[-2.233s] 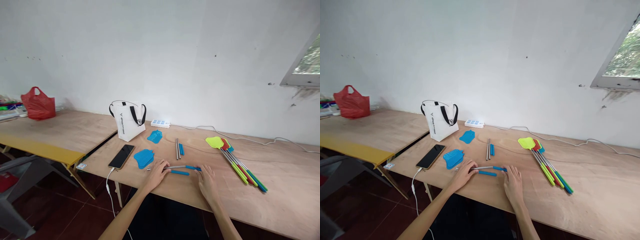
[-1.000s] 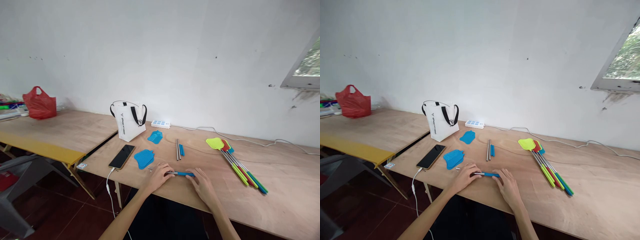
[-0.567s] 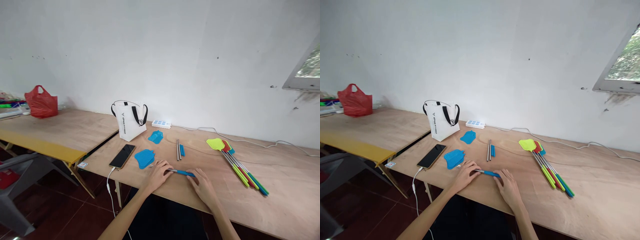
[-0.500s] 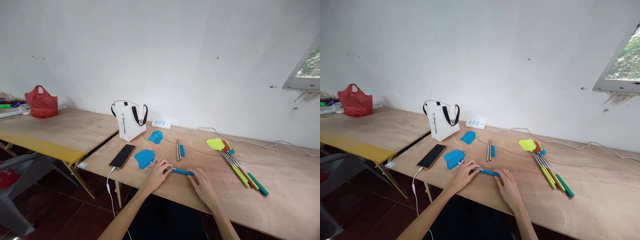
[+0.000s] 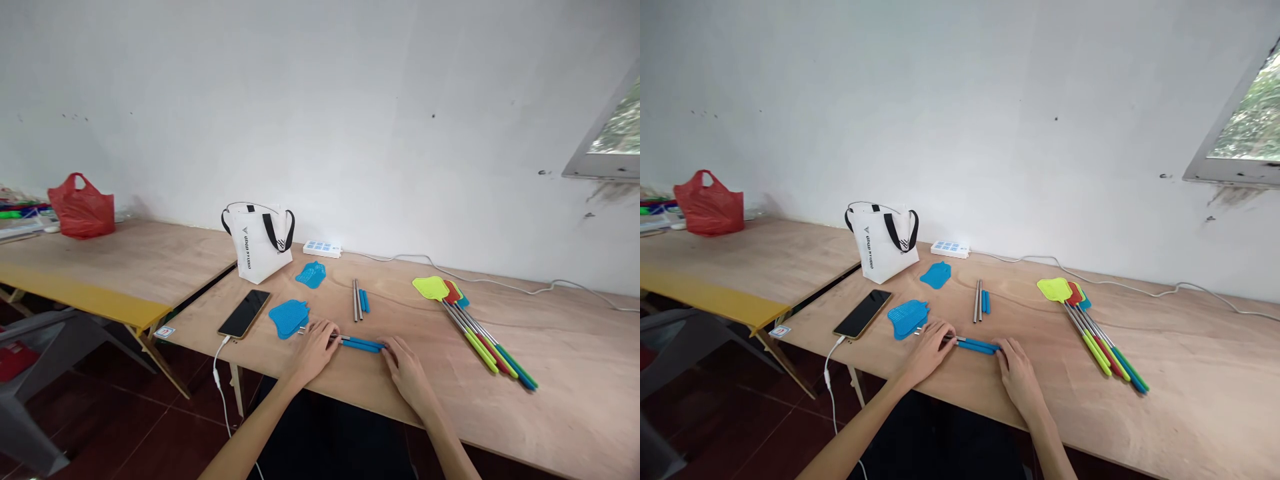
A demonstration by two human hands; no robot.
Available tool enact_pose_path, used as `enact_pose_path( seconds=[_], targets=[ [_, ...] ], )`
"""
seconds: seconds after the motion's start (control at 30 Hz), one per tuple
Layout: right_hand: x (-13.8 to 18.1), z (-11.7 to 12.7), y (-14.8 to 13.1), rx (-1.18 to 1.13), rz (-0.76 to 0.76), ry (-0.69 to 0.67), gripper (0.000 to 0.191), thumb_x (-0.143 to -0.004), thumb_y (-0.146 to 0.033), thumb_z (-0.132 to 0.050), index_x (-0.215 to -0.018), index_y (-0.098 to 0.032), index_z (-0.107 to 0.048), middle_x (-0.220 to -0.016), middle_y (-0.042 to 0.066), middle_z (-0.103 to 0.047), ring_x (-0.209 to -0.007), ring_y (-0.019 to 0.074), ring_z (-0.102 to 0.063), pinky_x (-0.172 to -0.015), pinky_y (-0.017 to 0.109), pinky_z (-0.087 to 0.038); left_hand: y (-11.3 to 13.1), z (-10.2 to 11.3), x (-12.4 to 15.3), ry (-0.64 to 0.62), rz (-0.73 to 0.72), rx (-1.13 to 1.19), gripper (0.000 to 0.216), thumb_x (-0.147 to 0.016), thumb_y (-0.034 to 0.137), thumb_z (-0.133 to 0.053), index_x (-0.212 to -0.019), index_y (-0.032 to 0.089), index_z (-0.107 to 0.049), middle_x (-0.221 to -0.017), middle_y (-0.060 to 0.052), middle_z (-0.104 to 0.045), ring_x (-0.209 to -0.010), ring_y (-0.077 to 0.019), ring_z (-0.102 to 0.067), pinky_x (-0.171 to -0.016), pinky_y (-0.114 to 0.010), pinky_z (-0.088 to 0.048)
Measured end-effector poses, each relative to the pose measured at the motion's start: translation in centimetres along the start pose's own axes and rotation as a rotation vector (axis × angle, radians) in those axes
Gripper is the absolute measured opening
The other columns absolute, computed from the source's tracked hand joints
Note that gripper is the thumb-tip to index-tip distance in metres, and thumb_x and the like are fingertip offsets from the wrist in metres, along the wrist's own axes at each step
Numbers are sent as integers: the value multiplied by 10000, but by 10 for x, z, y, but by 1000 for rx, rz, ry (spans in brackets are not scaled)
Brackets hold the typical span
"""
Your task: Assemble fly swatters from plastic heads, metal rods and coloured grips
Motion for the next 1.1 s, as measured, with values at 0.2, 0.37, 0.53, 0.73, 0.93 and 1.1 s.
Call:
enact_pose_path(
  seconds=[0.2, 0.37, 0.53, 0.73, 0.93, 1.1],
  targets=[
    [-1, -4, -1, -6, -14, -60, 254, -1024, -336, -397, -1067, -272, -640, -1096, 70, -681, -1048, 247, -645, -955, 443, -525, 2, -1, 0, -4, -20, 3, 123, -1010, 217, -512, -913, 219, -588, -1004, -2, -667, -1004, -202, -614, -952, -382, -398],
    [-1, -5, -3, 40, 1, -66, 269, -1032, -392, -408, -1089, -279, -646, -1125, 66, -689, -1060, 256, -645, -966, 465, -515, 4, -1, 0, -19, -29, 16, 139, -1008, 226, -521, -905, 215, -613, -1003, -6, -668, -1010, -206, -616, -954, -388, -405],
    [-1, -4, -7, 93, 10, -66, 299, -1033, -413, -424, -1182, -296, -655, -1223, 65, -691, -1132, 260, -638, -979, 466, -513, 11, -1, 0, -25, -75, 14, 98, -972, 199, -561, -924, 226, -641, -1013, -9, -668, -1017, -207, -616, -965, -396, -414],
    [-1, -5, -15, 155, 58, -101, 327, -1020, -395, -460, -1300, -333, -617, -1313, 52, -661, -1191, 255, -613, -999, 475, -498, 12, -5, 2, -38, -128, -10, 154, -970, 198, -570, -1029, 264, -696, -1086, -15, -656, -1065, -208, -607, -990, -392, -429],
    [0, -7, -15, 183, 89, -120, 251, -1015, -346, -462, -1160, -332, -666, -1302, 35, -658, -1179, 246, -616, -964, 444, -503, 14, -5, 3, -54, -148, -14, 185, -995, 247, -562, -1068, 292, -726, -1103, -25, -645, -1078, -218, -603, -997, -394, -444],
    [0, -7, -14, 173, 78, -125, 240, -1025, -343, -447, -1102, -311, -672, -1247, 39, -682, -1139, 242, -632, -941, 430, -493, 11, -2, 2, -43, -114, 15, 120, -978, 247, -582, -1029, 261, -690, -1099, -17, -656, -1078, -219, -606, -1010, -401, -423]
  ],
)
Point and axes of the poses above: each hand's wrist, its own x-axis away from the middle knuckle, its own z-axis out of the back of the hand, y = z × x, the point moved 9 cm from there along -x, towards the middle knuckle
